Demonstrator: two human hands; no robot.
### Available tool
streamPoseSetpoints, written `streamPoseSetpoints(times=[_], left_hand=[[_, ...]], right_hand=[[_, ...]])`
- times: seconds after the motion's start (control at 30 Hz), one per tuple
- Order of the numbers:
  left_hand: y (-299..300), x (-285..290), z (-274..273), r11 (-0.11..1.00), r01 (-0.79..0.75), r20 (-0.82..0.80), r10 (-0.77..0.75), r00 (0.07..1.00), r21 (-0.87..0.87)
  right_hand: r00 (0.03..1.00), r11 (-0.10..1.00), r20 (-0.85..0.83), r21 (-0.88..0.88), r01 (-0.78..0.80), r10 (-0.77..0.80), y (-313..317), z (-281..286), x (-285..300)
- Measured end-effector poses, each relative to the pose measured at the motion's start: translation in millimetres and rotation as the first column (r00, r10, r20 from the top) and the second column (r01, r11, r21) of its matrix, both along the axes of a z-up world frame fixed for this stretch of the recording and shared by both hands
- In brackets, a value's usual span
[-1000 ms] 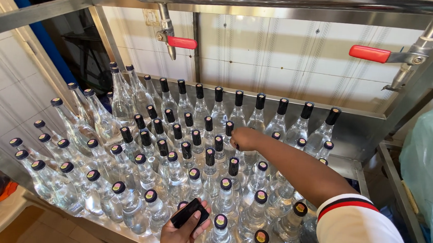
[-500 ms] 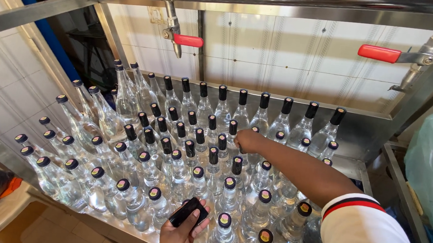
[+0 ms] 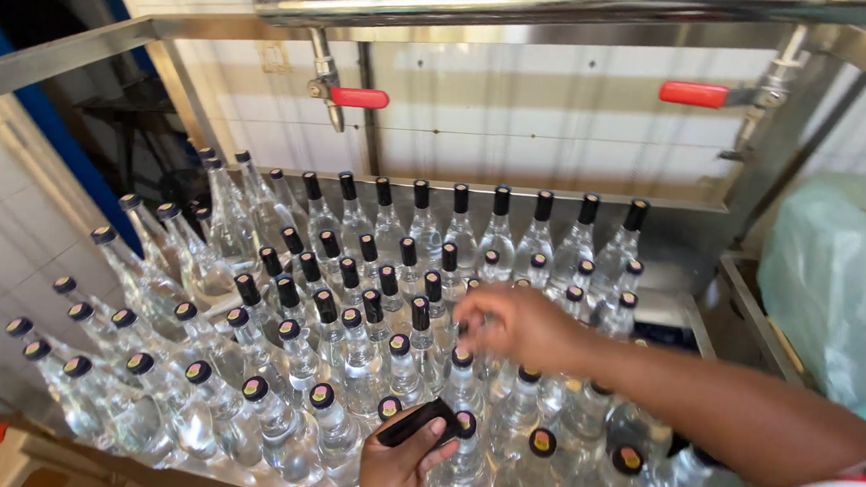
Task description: Sealing black caps on glass bottles using a handheld tool on a production line.
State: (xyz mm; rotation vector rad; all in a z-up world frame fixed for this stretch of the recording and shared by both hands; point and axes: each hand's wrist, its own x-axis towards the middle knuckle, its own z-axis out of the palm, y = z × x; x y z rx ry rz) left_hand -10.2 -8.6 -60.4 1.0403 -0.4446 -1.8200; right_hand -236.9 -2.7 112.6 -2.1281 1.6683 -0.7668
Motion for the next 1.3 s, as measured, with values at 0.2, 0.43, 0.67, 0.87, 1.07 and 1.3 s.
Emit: streamPoseSetpoints(times=[0.2,0.43,0.67,0.87,1.07,1.3], left_hand=[[23,1,24,0.937,0.347,0.145,-0.34,0.929,-0.028],[40,3,26,0.735,0.678,0.05,-0.677,0.734,0.013],[50,9,31,0.67,0.742,0.122,-0.735,0.667,-0.023],[62,26,51,0.673,0.735,0.202,-0.711,0.674,-0.081],[57,35,41,0.632,0.751,0.42,-0.64,0.644,-0.189],[19,27,8,0.882,0.465,0.054,-0.462,0.885,-0.08]], right_hand=[[0.888,0.911,0.436,-0.293,0.29,-0.143,131,-106,65],[0.693,0.768,0.566,-0.153,0.621,-0.447,172,-147,79],[0.514,0.68,0.669,-0.017,0.733,-0.537,204,-174,93],[0.41,0.624,0.696,0.07,0.778,-0.59,211,-175,105],[0.587,0.803,0.682,0.001,0.595,-0.436,222,-150,99],[0.645,0.676,0.28,0.527,0.515,-0.711,196,-43,51]])
